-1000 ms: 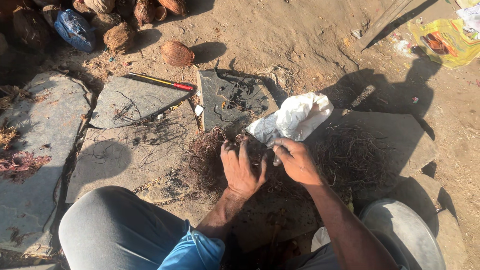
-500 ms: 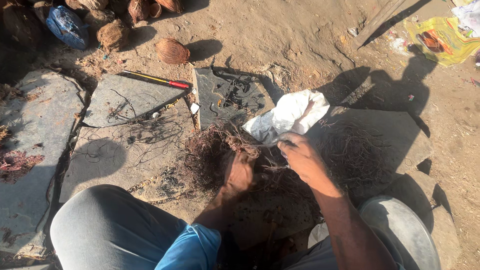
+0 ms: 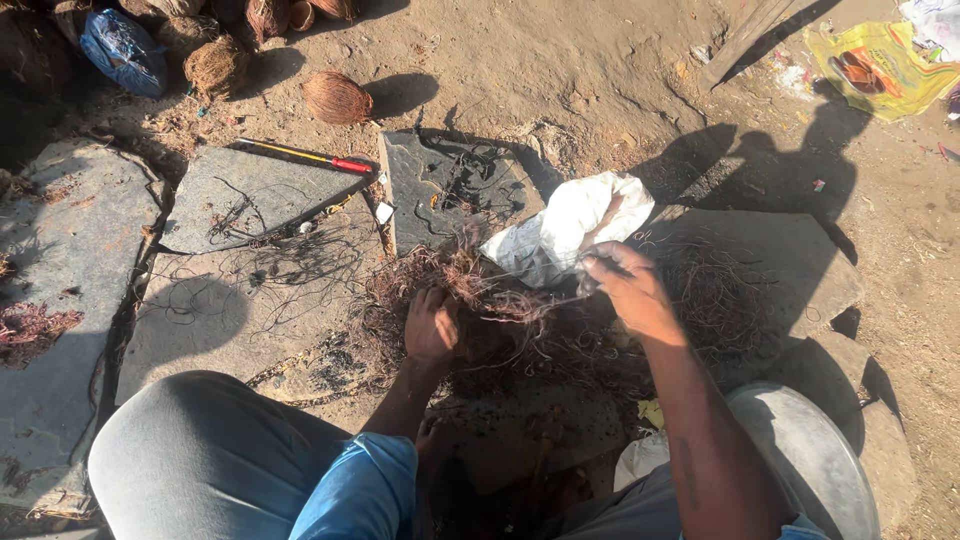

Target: The person sits on the ground and uses a hammer to strike a bundle of coconut fiber, loosening the strands. They then pull apart the fibers by hand, separating them into smaller pieces. The person also uses pliers to cut or pull specific strands from the bundle.

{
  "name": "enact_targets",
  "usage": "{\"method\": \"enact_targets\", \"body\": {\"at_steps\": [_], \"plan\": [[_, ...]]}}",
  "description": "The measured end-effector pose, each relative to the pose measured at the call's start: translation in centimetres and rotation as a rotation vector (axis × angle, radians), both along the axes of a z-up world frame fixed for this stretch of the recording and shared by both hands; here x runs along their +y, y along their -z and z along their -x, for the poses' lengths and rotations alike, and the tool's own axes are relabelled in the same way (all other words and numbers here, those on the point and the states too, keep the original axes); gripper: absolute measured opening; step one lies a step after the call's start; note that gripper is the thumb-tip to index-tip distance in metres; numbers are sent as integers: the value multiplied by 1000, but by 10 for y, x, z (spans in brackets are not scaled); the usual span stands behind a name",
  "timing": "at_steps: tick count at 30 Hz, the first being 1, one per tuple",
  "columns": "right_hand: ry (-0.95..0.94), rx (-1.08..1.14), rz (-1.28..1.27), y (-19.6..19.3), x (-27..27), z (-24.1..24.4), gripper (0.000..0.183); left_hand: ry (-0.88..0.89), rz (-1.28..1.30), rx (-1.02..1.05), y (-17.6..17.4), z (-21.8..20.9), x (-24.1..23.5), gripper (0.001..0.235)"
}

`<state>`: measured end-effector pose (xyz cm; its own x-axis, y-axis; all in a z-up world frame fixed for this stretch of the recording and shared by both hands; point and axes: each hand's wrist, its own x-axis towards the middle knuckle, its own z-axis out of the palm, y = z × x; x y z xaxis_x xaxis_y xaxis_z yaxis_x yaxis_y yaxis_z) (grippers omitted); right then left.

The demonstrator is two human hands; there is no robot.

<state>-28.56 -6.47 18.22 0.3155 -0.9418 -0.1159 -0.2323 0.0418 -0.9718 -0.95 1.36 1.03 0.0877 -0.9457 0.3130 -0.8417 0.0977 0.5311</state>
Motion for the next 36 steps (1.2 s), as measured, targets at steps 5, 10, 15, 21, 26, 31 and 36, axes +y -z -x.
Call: {"method": "enact_targets", "body": {"at_steps": [5, 10, 15, 21, 26, 31, 36], "plan": [[36, 299, -159, -33, 24, -16, 26, 38, -119, -251, -30, -19, -7, 20], [-232, 1064, 304, -49, 47, -18, 21, 25, -433, -292, -50, -41, -11, 26], [82, -102, -87, -22, 25, -26, 12, -4, -196, -139, -66, -8, 0, 25], [299, -670, -460, -5, 31, -59, 8, 189, 250, 384, -92, 69, 38, 38], [3, -386, -58, 3, 29, -67, 22, 299, -133, 1271, -98, 75, 16, 33], [-317, 715, 721, 48, 26, -54, 73, 0, -217, 1403, -80, 19, -16, 42], [-268, 910, 628, 125, 46, -64, 35, -75, -84, 1121, -106, -16, -15, 58]]}}
